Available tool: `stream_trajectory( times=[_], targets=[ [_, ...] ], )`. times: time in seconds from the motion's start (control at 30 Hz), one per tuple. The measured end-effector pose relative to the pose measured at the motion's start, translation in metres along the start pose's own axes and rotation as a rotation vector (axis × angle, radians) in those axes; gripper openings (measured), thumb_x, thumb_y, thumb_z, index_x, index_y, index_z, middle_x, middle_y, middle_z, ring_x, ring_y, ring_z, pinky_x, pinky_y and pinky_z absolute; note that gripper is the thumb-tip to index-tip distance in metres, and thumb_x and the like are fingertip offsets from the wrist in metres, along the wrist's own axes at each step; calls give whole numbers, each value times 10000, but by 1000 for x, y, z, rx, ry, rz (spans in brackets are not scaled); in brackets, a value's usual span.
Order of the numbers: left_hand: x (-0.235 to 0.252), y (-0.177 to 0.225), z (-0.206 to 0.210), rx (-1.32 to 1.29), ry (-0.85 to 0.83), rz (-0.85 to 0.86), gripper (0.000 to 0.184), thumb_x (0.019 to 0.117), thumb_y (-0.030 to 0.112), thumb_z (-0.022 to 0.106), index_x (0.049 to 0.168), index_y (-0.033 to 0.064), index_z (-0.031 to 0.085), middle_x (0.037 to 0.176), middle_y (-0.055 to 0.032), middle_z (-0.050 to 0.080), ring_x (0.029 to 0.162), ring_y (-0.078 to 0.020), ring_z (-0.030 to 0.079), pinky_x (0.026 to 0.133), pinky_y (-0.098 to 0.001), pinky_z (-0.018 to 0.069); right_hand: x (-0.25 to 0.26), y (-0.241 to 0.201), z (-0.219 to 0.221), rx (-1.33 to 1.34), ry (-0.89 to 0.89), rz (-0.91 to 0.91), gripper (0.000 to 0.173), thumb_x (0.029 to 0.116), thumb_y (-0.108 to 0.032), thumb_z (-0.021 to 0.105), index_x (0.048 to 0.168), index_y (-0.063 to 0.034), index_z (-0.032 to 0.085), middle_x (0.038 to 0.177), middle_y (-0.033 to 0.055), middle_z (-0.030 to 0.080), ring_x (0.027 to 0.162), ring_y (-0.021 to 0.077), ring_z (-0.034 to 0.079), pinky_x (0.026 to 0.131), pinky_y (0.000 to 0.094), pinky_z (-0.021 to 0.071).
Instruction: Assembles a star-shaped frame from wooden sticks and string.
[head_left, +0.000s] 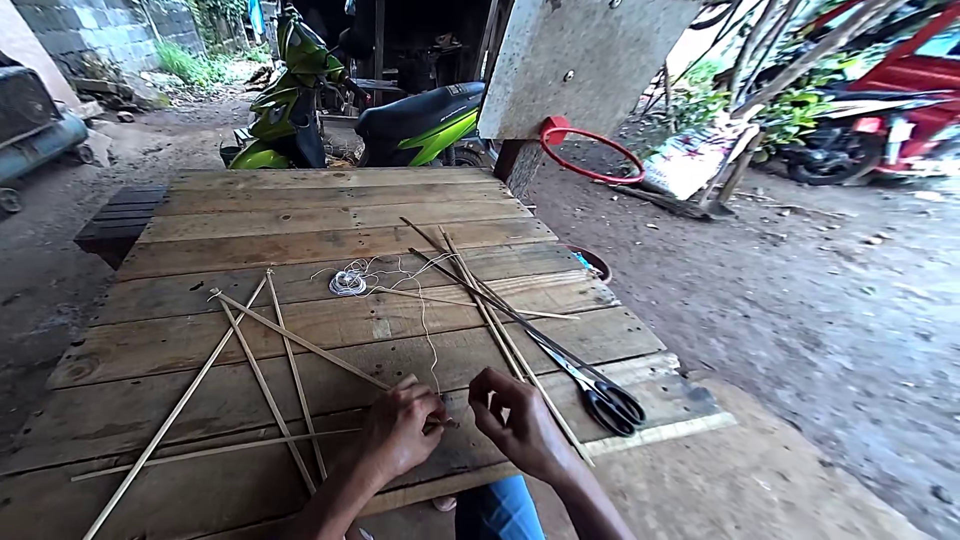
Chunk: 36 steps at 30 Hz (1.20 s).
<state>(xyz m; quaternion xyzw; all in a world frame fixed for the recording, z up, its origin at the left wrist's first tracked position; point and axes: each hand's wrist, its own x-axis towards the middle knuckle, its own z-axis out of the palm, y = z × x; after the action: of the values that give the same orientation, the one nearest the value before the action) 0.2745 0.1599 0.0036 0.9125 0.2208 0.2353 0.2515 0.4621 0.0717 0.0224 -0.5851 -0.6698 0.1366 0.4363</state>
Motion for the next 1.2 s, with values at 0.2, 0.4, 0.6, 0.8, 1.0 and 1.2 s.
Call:
stream_trajectory(
  times=[0.2, 0.4, 0.6, 0.8, 1.0, 1.2],
  targets=[
    [2, -1, -5, -14, -24, -30, 94, 832, 93, 764, 910, 41, 767, 925, -118, 739, 956, -286, 699, 887, -418, 549, -1, -1, 0, 10, 5, -27, 123, 861, -124, 574, 878, -37, 659, 768, 9, 613, 588, -17, 494, 521, 131, 395],
    [2, 1, -9, -43, -64, -101, 123, 857, 90, 738, 955, 21, 766, 959, -147, 729, 922, -284, 716, 835, -442, 567, -2, 0, 0, 7, 13, -28, 121, 854, -128, 574, 873, -40, 654, 764, 3, 613, 584, -27, 488, 517, 118, 389],
    [-1, -4, -4, -73, 1, -50, 106, 833, 71, 753, 925, 20, 763, 928, -141, 725, 897, -260, 715, 816, -403, 573, 3, -1, 0, 1, -25, -65, 128, 861, -130, 580, 886, -35, 661, 772, 21, 609, 590, -6, 494, 521, 131, 395],
    [-3, -8, 1, -97, 117, 25, 103, 784, 41, 780, 878, 8, 751, 881, -144, 720, 845, -241, 719, 784, -355, 583, 12, -6, 2, 49, -171, -214, 86, 858, -90, 600, 891, -26, 646, 793, 66, 617, 671, 49, 552, 590, 149, 434],
    [-2, -5, -3, -118, 105, -1, 111, 780, 20, 772, 886, -10, 753, 899, -158, 718, 838, -248, 715, 776, -359, 581, 5, -10, 6, 89, -199, -226, 77, 870, -86, 590, 887, -27, 637, 780, 61, 600, 663, 41, 536, 594, 138, 428],
    [-3, -10, 4, -110, 143, 65, 102, 763, 18, 786, 852, -5, 744, 866, -151, 719, 816, -240, 720, 770, -346, 589, 8, -4, 6, 105, -201, -211, 83, 871, -82, 584, 892, -18, 633, 791, 67, 604, 640, 37, 523, 565, 142, 417]
  ],
)
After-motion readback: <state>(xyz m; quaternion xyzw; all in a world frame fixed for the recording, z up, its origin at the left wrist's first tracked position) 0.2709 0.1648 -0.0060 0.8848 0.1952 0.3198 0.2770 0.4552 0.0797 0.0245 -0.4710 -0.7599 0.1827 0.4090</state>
